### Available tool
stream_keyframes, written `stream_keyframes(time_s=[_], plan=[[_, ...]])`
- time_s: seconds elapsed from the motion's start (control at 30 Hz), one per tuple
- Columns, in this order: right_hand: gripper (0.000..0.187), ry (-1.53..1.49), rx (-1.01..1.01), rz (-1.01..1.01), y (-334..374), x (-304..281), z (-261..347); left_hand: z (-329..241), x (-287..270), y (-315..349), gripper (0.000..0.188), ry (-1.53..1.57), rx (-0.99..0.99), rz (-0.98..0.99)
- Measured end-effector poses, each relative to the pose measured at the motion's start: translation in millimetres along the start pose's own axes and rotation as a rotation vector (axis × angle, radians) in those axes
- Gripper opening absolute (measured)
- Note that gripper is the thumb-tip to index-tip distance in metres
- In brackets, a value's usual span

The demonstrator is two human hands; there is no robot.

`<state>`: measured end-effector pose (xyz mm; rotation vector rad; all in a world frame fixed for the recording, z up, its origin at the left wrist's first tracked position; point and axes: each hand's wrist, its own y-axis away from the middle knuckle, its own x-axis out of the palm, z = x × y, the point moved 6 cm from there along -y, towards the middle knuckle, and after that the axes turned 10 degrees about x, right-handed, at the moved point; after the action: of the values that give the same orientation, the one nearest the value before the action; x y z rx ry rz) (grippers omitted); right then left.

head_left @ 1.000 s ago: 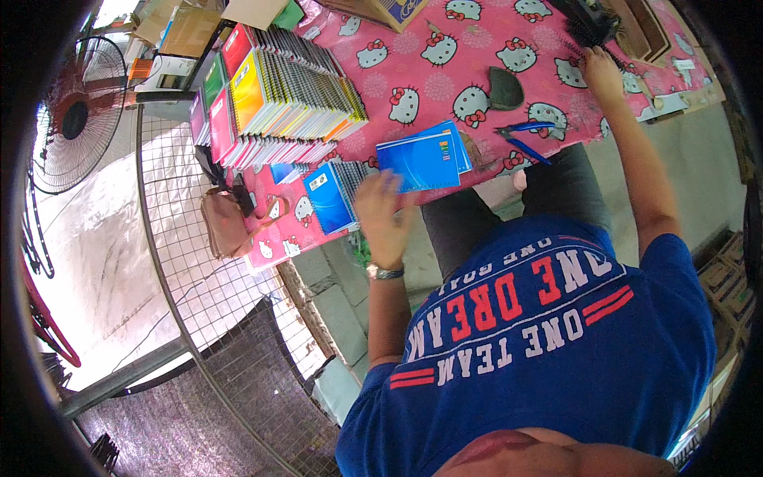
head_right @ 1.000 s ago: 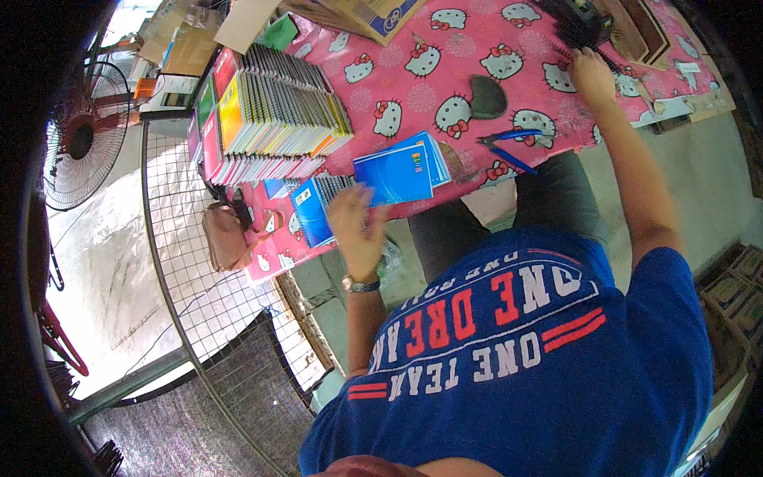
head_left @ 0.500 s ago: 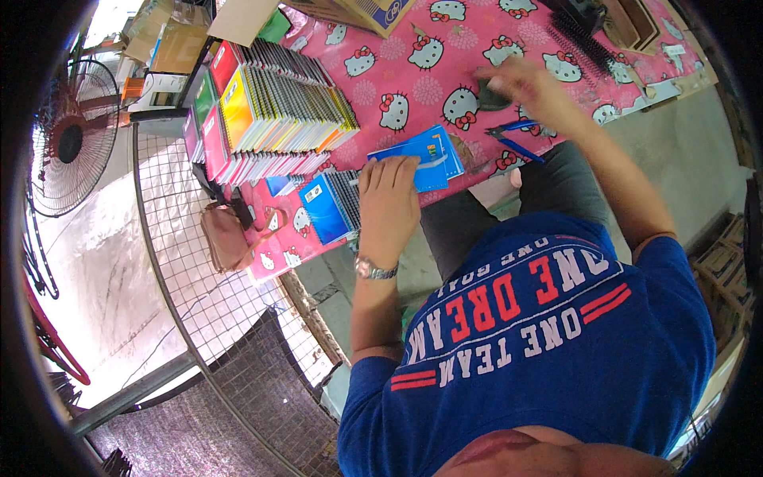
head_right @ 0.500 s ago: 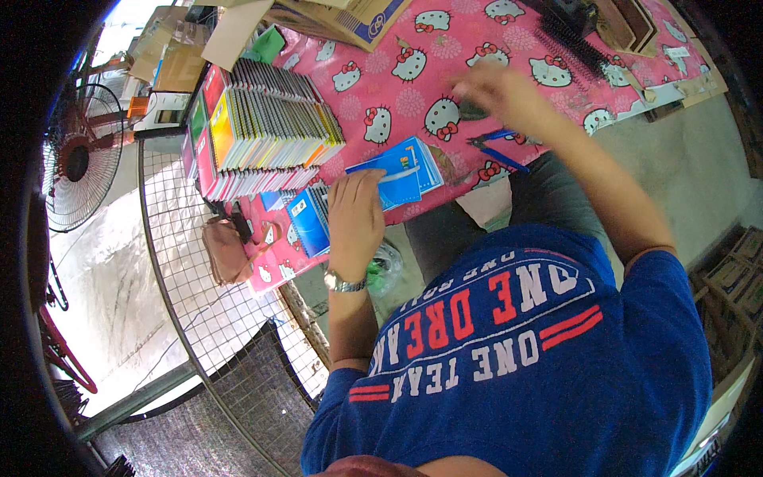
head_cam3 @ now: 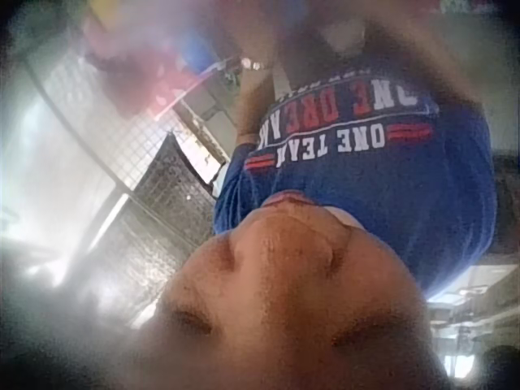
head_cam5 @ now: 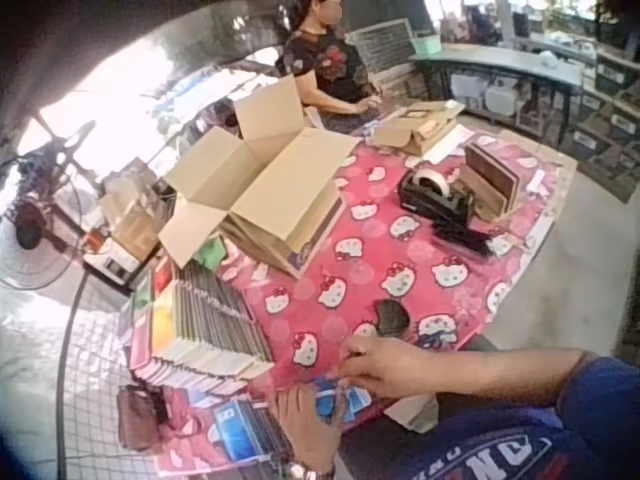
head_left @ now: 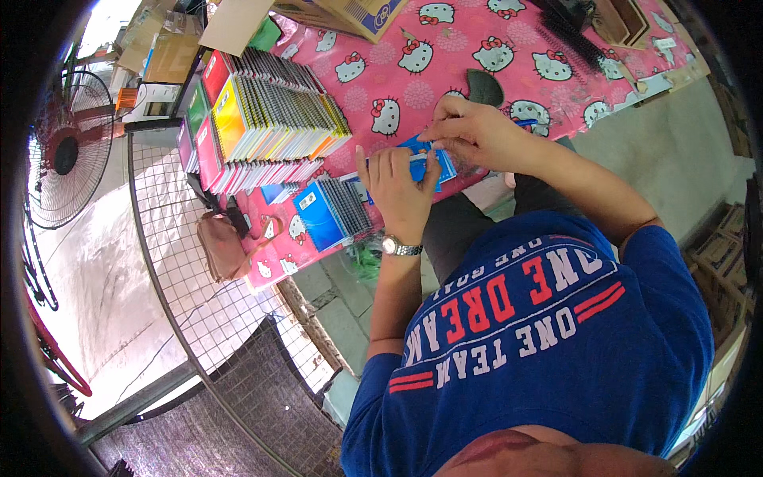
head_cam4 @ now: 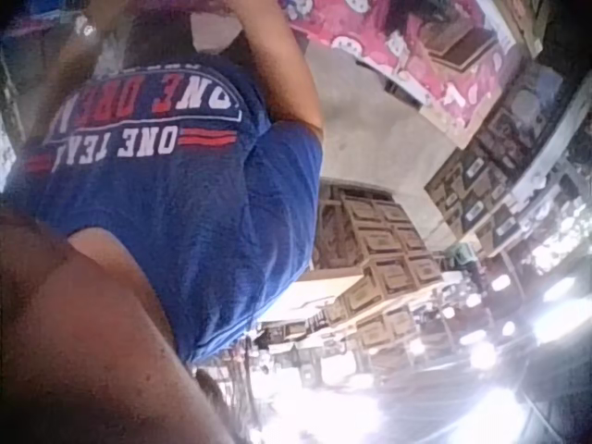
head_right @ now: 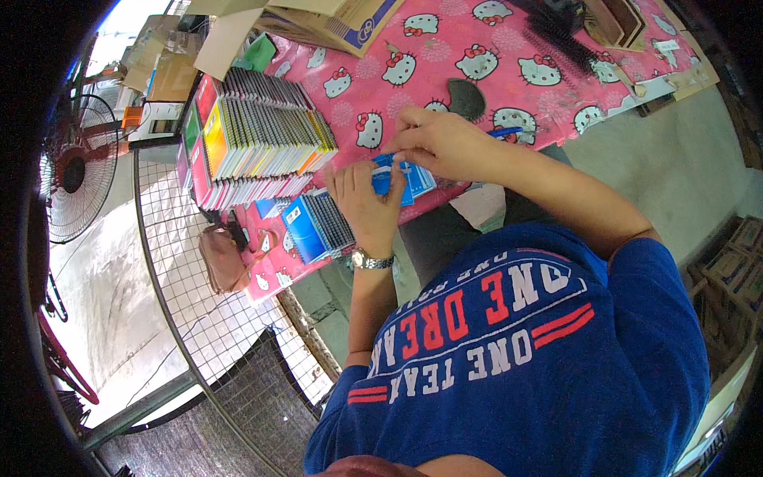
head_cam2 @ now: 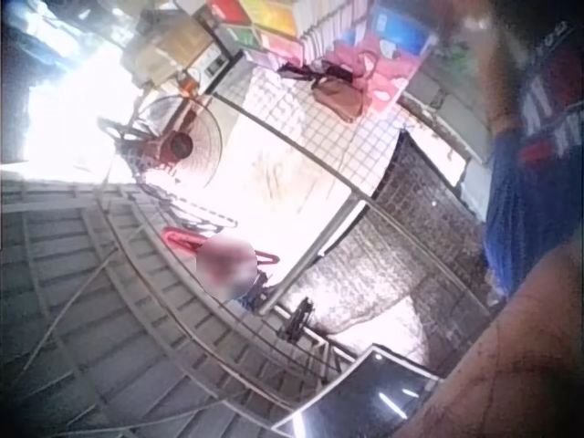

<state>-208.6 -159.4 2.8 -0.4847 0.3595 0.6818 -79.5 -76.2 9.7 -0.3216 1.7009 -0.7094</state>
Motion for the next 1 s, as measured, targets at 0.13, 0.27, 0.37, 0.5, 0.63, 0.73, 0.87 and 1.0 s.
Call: stream_keyframes(time_s=[0.13,0.27,0.37,0.5,0.63,0.73,0.87,1.0], plan=[[0.019,0.095,0.041,0.133,-5,7,-2,-2,2,-1,0.025,0.003,0.013,0.007],[0.019,-0.025,-0.083,0.147,-13,6,-1,-1,0,-2,0.025,0.021,0.026,0.018],[0.017,-0.223,0.053,0.223,-14,14,-14,1,-1,-2,0.026,0.033,0.042,0.065],[0.017,-0.312,0.114,0.163,-9,16,-22,2,-1,-5,0.030,0.059,0.046,0.142],[0.024,-0.065,-0.122,0.057,-4,13,-8,5,0,-4,0.029,0.059,0.050,0.140],[0.031,0.151,-0.123,0.210,1,4,11,6,1,-1,0.028,0.032,0.071,0.191],[0.036,0.298,-0.045,0.195,5,13,5,3,-2,-4,0.027,0.057,0.054,0.202],[0.044,0.116,0.015,0.161,7,7,14,0,-11,1,0.026,0.106,0.061,0.212]])
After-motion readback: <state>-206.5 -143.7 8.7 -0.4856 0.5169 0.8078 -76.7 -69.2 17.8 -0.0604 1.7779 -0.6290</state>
